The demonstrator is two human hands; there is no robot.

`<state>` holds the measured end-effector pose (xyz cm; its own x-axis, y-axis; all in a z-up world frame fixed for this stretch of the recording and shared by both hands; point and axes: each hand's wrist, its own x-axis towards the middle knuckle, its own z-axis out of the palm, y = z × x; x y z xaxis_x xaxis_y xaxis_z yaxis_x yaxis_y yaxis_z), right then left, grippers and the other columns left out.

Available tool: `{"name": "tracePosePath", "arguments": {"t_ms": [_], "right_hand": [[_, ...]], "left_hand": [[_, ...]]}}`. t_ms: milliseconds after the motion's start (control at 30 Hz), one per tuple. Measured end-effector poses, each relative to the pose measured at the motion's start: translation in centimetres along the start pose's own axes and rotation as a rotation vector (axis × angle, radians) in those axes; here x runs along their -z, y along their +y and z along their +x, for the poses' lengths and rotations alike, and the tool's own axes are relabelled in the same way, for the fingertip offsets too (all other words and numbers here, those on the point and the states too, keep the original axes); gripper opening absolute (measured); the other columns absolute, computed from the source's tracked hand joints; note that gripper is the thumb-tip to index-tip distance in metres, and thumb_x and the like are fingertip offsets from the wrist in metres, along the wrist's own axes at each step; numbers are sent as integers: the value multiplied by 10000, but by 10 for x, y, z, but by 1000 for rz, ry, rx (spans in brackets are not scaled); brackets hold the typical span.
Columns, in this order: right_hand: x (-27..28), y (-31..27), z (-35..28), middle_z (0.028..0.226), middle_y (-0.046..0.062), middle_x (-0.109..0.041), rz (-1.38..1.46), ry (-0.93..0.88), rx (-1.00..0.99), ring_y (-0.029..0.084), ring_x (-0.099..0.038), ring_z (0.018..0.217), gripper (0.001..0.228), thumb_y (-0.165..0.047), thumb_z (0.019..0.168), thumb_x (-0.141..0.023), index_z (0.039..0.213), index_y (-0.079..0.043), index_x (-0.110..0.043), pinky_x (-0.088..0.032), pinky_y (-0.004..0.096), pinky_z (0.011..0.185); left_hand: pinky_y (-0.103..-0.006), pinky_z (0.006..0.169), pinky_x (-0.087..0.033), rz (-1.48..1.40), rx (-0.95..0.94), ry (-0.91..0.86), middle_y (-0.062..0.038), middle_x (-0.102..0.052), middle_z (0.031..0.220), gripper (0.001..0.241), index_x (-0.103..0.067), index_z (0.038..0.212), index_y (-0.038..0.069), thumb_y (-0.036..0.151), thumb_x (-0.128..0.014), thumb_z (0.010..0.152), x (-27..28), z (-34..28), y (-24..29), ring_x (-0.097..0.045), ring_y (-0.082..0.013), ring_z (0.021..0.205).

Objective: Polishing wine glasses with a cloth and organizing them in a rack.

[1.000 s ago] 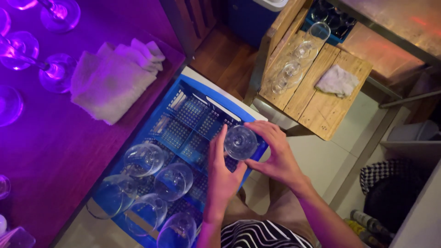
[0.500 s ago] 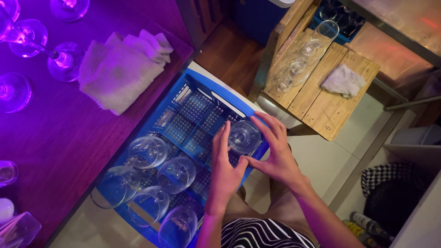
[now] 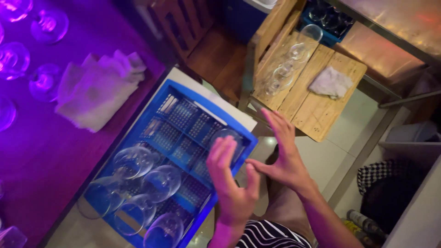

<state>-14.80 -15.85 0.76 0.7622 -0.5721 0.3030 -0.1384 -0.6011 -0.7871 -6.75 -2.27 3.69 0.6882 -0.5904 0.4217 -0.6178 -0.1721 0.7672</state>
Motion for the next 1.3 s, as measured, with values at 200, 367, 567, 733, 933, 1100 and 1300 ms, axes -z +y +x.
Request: {"name": "tracePosePath", "arguments": {"t_ms": [200, 367, 567, 733, 933, 1100, 1300], "right_hand": [[50, 37, 7, 1587, 140, -457, -29, 96, -80, 369, -351, 1518, 1099, -249, 631, -930, 1559, -51, -376, -283, 474, 1260], [79, 96, 20, 1568, 126, -484, -47, 175, -130, 334, -411, 1488, 1053, -233, 665, -932, 1555, -72, -394, -343, 467, 1209], [69, 186, 30, 1530, 86, -543, 49, 223, -273, 263, -519, 1407, 983, -232, 711, -918, 1554, -112, -425, -451, 429, 1072], [49, 240, 41, 1513, 92, -553, 55, 204, -302, 261, -528, 1391, 942, -227, 710, -919, 1526, -116, -462, -468, 427, 1051], [21, 288, 49, 1488, 103, -560, 34, 158, -327, 285, -533, 1360, 907, -211, 679, -921, 1480, -122, -503, -483, 436, 1034], [-6, 324, 48, 1473, 94, -567, 52, 147, -375, 283, -554, 1331, 907, -188, 680, -923, 1482, -132, -504, -499, 428, 1011], [-34, 351, 46, 1488, 89, -562, 97, 180, -383, 269, -555, 1341, 905, -162, 686, -911, 1489, -129, -495, -518, 403, 992]], "left_hand": [[-489, 1188, -431, -140, 3, -77, -176, -576, 1424, 509, -533, 1394, 7, 35, -668, 904, -73, 14, 23, -538, -385, 1373], [-474, 1158, -432, -207, 66, -97, -179, -583, 1397, 518, -539, 1385, 11, 26, -685, 889, -143, 32, 12, -549, -364, 1340], [-429, 1083, -478, -264, 228, -139, -175, -554, 1434, 573, -506, 1410, 26, -20, -651, 858, -226, 44, -53, -540, -345, 1330], [-441, 1114, -469, -224, 248, -153, -178, -521, 1472, 642, -478, 1454, 39, -69, -615, 836, -274, 42, -111, -501, -355, 1389], [-467, 1135, -421, -190, 344, -157, -195, -442, 1544, 747, -384, 1523, 59, -77, -642, 835, -306, 44, -157, -426, -383, 1443], [-502, 1214, -311, -153, 282, -261, -240, -344, 1605, 938, -248, 1595, 55, -13, -760, 812, -331, 43, -186, -332, -426, 1500], [-491, 1222, -318, -145, 337, -235, -250, -341, 1599, 1009, -215, 1612, 65, -1, -803, 795, -349, 40, -209, -334, -427, 1499]]}}
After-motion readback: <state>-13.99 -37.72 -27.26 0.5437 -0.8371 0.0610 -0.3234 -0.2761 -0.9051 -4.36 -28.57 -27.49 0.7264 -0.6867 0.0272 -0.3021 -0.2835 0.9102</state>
